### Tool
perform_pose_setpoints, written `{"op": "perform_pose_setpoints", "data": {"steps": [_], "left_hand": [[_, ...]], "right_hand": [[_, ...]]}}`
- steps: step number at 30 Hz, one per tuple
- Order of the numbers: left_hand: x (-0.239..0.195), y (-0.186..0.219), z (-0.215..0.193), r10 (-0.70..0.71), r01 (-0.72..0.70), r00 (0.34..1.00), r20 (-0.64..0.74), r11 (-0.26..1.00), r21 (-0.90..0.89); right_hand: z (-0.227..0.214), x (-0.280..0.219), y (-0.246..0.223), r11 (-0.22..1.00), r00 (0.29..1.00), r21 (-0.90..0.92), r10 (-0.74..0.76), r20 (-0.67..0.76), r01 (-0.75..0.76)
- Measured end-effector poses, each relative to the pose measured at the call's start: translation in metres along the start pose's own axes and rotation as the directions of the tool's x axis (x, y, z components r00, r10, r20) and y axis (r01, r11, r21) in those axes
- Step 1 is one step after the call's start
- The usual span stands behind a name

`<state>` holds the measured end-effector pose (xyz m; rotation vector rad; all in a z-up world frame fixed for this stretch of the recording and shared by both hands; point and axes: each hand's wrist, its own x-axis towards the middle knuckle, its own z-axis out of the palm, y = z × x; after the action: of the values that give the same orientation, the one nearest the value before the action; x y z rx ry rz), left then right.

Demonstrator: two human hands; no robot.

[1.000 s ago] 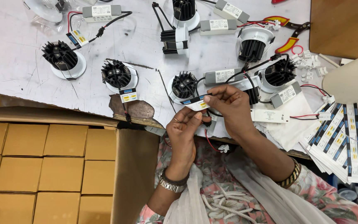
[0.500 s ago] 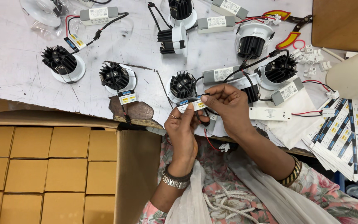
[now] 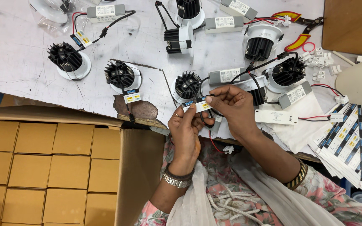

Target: The person peels small labels from a sheet and applies them to electronic drivers and light fixtures on a table.

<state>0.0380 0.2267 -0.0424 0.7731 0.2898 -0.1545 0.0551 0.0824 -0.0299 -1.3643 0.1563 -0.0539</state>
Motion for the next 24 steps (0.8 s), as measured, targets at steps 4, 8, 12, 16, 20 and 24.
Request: {"op": "perform_pose_setpoints", "data": {"steps": [4,8,12,16,20,24], "left_hand": [[0.0003,-0.0007,0.0015,0.009,-0.008,1.0,-0.011,0.999,0.042],[-0.0001,-0.0006,0.0015,-0.004,0.006,1.0,-0.017,0.997,0.08],[0.0004,0.0009,0.0025,-0.044,0.047,0.998,-0.039,0.994,0.097],[0.0017,0.0038,0.0056,-0.082,0.089,0.995,-0.061,0.988,0.129],[0.0025,0.0065,0.01,-0.087,0.094,0.995,-0.058,0.986,0.141],[0.005,0.0013,0.0065,-0.039,0.048,0.996,-0.083,0.992,0.12]], "right_hand": [[-0.0001,0.0006,-0.0016,1.0,1.0,-0.008,0.026,-0.003,-0.026],[-0.0009,0.0007,0.0001,1.0,1.0,0.0,0.012,0.004,-0.012],[-0.0025,0.0012,0.0034,1.0,1.0,0.003,0.0,0.005,0.0],[-0.0041,0.0004,0.0036,1.0,1.0,0.02,-0.007,0.014,0.007],[-0.005,0.0006,0.003,1.0,1.0,0.03,0.004,0.01,-0.005],[-0.0064,-0.0004,0.0024,1.0,1.0,0.03,-0.003,0.023,0.002]]}}
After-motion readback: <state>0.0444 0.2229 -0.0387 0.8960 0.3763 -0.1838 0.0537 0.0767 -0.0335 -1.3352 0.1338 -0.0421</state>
